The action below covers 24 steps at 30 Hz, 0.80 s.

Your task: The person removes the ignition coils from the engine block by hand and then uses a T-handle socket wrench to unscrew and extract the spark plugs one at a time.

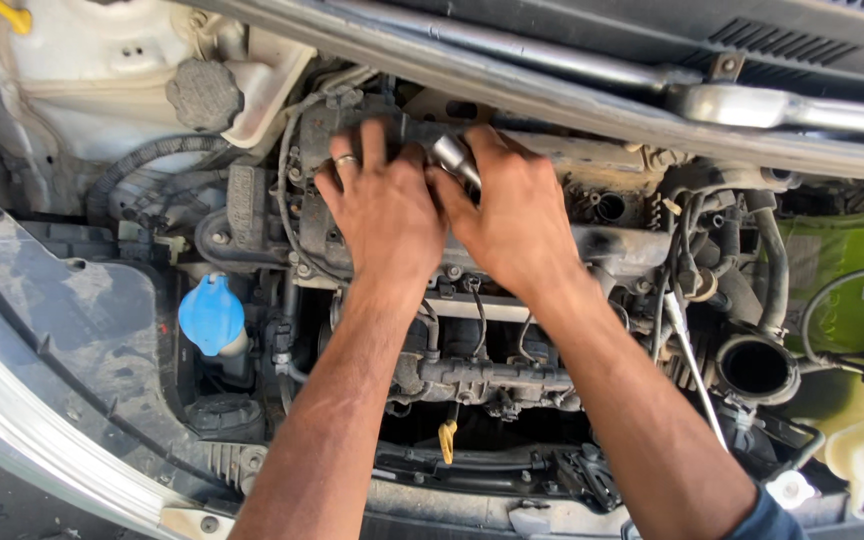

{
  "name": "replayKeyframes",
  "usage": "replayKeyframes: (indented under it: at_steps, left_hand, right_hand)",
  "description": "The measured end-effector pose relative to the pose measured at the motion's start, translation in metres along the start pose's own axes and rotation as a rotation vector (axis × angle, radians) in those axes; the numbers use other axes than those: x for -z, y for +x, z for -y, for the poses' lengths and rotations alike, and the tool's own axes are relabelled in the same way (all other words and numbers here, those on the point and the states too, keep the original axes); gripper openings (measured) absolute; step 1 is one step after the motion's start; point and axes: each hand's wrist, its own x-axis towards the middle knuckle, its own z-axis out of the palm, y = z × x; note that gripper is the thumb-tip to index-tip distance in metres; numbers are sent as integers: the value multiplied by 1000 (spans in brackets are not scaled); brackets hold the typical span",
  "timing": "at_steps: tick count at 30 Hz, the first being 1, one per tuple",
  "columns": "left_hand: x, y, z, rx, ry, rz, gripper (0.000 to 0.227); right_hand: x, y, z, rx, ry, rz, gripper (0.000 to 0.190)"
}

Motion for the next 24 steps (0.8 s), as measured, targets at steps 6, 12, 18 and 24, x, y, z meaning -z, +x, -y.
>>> replayKeyframes:
  at_steps: [6,12,18,24]
  left_hand:
    - [-2,-4,6,-283,31,-164,16]
    - [-4,-16,13,-515,89,-189,33]
    - [4,-21,16,-656,11,-204,27]
    - [10,-17,10,-581,-16,-32,63]
  right_hand:
    - [-8,-15,20,-189,88,-160,34]
    - [-5,-44,29,-295,259,-286,27]
    - [13,-66,57,-600,330,-310,23]
    - [64,-135,87,-488,367,-405,16]
